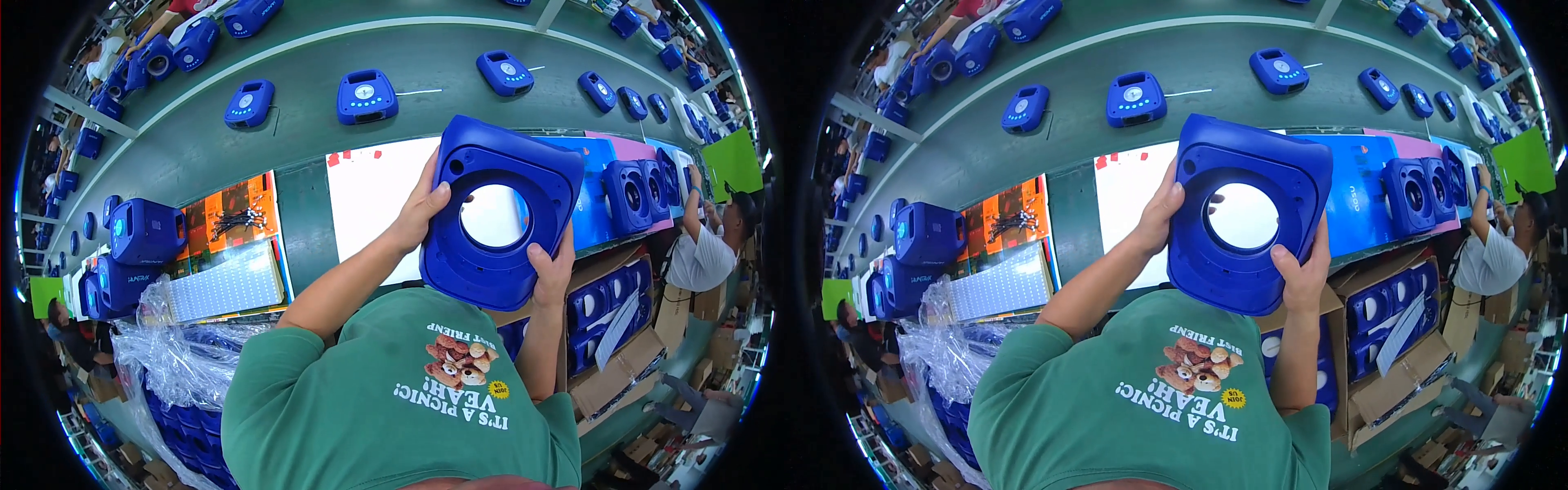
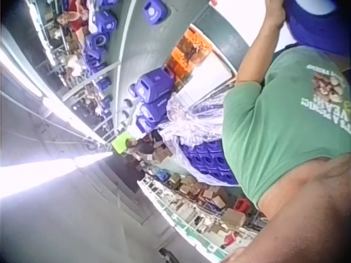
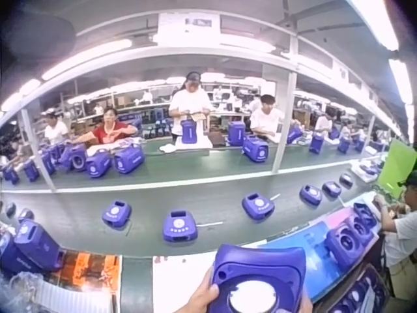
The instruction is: The person assembles blue plastic housing components by hand, taking them from a cardboard box and joining them together.
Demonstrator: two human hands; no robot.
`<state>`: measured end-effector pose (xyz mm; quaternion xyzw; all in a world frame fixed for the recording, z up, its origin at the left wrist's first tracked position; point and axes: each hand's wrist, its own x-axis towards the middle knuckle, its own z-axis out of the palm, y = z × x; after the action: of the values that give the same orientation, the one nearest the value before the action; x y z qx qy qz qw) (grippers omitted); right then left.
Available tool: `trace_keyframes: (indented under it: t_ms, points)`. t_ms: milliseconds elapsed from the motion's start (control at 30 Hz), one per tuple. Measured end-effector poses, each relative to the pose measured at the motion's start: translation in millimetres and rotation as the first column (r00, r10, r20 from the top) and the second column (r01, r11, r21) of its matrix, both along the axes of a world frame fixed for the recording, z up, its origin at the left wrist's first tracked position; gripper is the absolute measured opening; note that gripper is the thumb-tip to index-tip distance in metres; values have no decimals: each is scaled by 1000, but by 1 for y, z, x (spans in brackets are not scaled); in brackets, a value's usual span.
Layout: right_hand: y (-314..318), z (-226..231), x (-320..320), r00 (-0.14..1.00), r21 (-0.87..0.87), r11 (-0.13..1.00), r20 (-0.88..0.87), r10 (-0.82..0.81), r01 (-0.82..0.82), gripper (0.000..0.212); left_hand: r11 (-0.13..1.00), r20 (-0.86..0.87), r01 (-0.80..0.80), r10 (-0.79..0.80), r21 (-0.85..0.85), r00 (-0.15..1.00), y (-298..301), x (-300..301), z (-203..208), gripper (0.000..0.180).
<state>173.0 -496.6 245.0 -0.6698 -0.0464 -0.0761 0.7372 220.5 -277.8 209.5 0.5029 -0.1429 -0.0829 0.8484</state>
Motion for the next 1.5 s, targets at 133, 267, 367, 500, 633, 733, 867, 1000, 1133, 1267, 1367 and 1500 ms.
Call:
trace_keyframes:
  t_ms: [133, 267, 367, 500, 633, 733, 867, 1000, 1133, 1267, 1367, 1500]
  points:
    - [6, 9, -7, 999, -92, 995, 37, 28, -24, 87, 1000, -6, 0, -1, -10, 1000, -3, -6, -9, 84]
    - [20, 34, -16, 957, -370, 926, 286, 41, 71, 92, 971, -271, 133, -185, -201, 945, -5, 2, -36, 72]
    - [30, 57, -20, 907, -692, 716, 353, 231, 87, 99, 714, -359, 262, -592, -649, 722, -12, 0, -53, 68]
    - [27, 72, -23, 863, -924, 380, 225, 453, 41, 94, 751, -501, 139, -554, -646, 665, -29, -11, -40, 68]
    - [15, 60, 19, 866, -694, 675, 473, 164, 251, 69, 750, -427, 238, -573, -617, 699, -16, -8, -36, 69]
    - [4, 54, 31, 937, -549, 815, 348, 22, 185, 59, 741, -359, 291, -580, -606, 731, -6, 3, -42, 69]
    - [4, 31, 19, 950, -396, 914, 308, 48, 82, 66, 971, -161, 93, -130, -221, 978, 4, 14, -11, 87]
    - [8, 10, 6, 958, -230, 973, 280, 56, 10, 76, 998, 7, 64, -64, -7, 998, 18, 10, 12, 106]
    - [10, 9, -1, 963, -140, 990, 264, 58, -22, 83, 1000, 79, 27, -27, 5, 996, 19, 7, 13, 112]
    - [12, 13, 0, 954, -157, 988, 298, 39, 8, 83, 1000, 91, 30, -29, -8, 995, 23, 9, 8, 113]
    - [0, -4, -1, 965, -116, 993, 261, 4, 28, 72, 998, 54, 57, -57, -3, 997, 29, 9, 5, 113]
    - [-10, 0, -2, 985, -176, 981, 162, -55, 84, 63, 988, -7, 118, -119, -105, 993, 27, 6, -3, 95]
